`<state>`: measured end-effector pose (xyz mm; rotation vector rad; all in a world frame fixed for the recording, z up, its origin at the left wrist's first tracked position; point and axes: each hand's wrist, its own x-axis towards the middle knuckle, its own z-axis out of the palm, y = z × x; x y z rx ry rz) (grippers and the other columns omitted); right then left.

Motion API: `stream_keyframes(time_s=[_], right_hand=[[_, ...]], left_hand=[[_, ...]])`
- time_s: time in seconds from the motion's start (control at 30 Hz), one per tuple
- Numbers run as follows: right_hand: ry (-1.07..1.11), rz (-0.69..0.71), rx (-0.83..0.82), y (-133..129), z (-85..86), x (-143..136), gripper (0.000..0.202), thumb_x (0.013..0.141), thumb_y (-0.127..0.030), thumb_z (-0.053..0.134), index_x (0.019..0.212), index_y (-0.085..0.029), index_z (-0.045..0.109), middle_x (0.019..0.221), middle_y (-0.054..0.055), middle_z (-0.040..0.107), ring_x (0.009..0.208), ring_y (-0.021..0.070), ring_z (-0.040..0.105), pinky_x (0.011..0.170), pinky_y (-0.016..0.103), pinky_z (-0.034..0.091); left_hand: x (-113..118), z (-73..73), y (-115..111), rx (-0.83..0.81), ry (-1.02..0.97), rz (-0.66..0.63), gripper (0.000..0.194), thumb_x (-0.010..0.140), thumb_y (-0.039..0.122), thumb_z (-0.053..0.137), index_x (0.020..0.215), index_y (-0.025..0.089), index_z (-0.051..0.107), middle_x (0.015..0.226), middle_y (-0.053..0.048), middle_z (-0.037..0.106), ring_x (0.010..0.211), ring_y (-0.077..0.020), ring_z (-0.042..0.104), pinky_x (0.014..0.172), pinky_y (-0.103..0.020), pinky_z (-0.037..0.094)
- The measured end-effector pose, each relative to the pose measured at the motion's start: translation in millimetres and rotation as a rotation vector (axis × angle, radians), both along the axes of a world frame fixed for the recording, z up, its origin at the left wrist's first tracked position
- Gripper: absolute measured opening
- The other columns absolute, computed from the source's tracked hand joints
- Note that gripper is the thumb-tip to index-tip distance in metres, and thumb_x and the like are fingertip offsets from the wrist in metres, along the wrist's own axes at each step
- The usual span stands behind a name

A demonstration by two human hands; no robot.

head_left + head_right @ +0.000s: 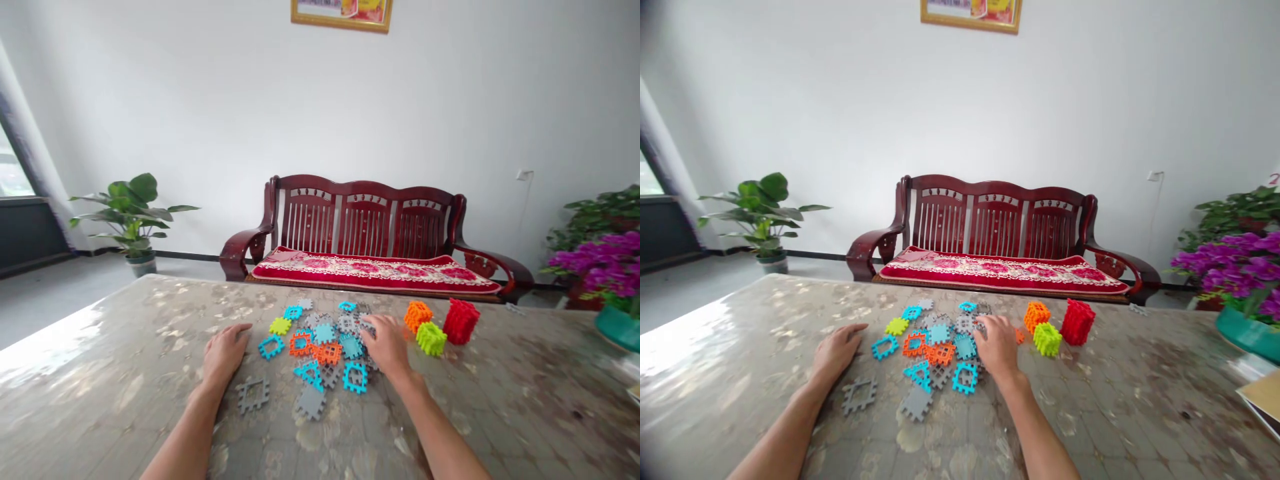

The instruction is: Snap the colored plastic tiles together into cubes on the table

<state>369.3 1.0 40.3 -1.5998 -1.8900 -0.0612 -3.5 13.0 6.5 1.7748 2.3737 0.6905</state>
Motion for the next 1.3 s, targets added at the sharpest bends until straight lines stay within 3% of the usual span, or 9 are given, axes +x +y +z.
stream_keyframes(time_s=[0.13,0.23,0.47,0.57,0.67,0.87,1.1,1.2,1.3], right_hand=[[-0.056,0.192,-0.134,10,2.2,-77,0.028,0.085,-0.021,0.059,0.109,-0.026,0.072,0.113,0.003,0.073,0.112,0.0222,0.057,0.1,0.033,0.041],[-0.159,0.328,-0.169,23,5.2,-122,0.041,0.086,-0.017,0.055,0.124,-0.026,0.065,0.126,0.003,0.068,0.12,0.0222,0.052,0.102,0.034,0.039],[-0.432,0.524,-0.249,47,4.3,-176,0.047,0.086,-0.014,0.05,0.131,-0.027,0.058,0.142,0.005,0.057,0.137,0.0263,0.036,0.109,0.046,0.031],[-0.465,0.578,-0.224,43,1.2,-181,0.039,0.087,-0.014,0.049,0.12,-0.028,0.065,0.133,0.004,0.063,0.138,0.0255,0.036,0.111,0.046,0.027],[-0.427,0.577,-0.213,36,2.2,-183,0.033,0.087,-0.016,0.051,0.113,-0.027,0.067,0.125,0.003,0.067,0.131,0.0247,0.042,0.107,0.042,0.031],[-0.434,0.41,-0.28,28,9.9,-188,0.025,0.086,-0.032,0.059,0.107,-0.02,0.067,0.114,0.011,0.069,0.117,0.0267,0.051,0.097,0.04,0.037],[-0.401,0.375,-0.235,25,8.8,-186,0.034,0.086,-0.039,0.063,0.115,-0.02,0.063,0.11,0.011,0.07,0.115,0.0277,0.055,0.096,0.038,0.04],[-0.268,0.374,-0.175,19,11.3,-174,0.039,0.086,-0.036,0.064,0.122,-0.021,0.061,0.111,0.01,0.071,0.111,0.0264,0.059,0.095,0.036,0.043],[-0.043,0.331,-0.087,12,11.1,-141,0.046,0.086,-0.03,0.063,0.131,-0.022,0.056,0.12,0.009,0.069,0.113,0.0233,0.062,0.099,0.035,0.045]], left_hand=[[0,7.3,-2,0.014,-0.084,0.058,0.043,0.089,0.023,0.042,0.119,0.027,0.072,0.121,-0.004,0.074,0.114,-0.0226,0.066,0.094,-0.032,0.05],[2,12.9,-5,0.0,-0.12,0.089,0.045,0.089,0.021,0.04,0.121,0.024,0.071,0.12,-0.007,0.074,0.112,-0.0234,0.067,0.092,-0.031,0.05],[4,14.0,-7,0.001,-0.128,0.105,0.043,0.088,0.023,0.042,0.119,0.026,0.073,0.113,-0.006,0.077,0.107,-0.0239,0.069,0.087,-0.031,0.051],[3,12.7,-6,-0.004,-0.129,0.108,0.044,0.088,0.024,0.042,0.12,0.027,0.072,0.112,-0.006,0.077,0.106,-0.024,0.07,0.086,-0.031,0.051],[3,12.7,-6,-0.005,-0.128,0.101,0.044,0.088,0.024,0.042,0.12,0.026,0.072,0.112,-0.007,0.077,0.107,-0.0244,0.069,0.087,-0.031,0.051],[4,13.4,-7,0.003,-0.136,0.097,0.043,0.088,0.023,0.042,0.119,0.025,0.073,0.112,-0.006,0.077,0.107,-0.0239,0.069,0.087,-0.031,0.051],[4,13.8,-7,0.01,-0.119,0.089,0.042,0.088,0.023,0.043,0.117,0.026,0.074,0.114,-0.004,0.077,0.108,-0.0224,0.069,0.089,-0.029,0.05],[3,12.8,-7,0.004,-0.1,0.081,0.042,0.088,0.024,0.043,0.117,0.027,0.073,0.115,-0.004,0.077,0.109,-0.0225,0.069,0.09,-0.03,0.05],[2,11.9,-6,0.002,-0.071,0.069,0.042,0.087,0.025,0.044,0.117,0.027,0.073,0.116,-0.003,0.076,0.11,-0.0232,0.068,0.092,-0.031,0.05]])
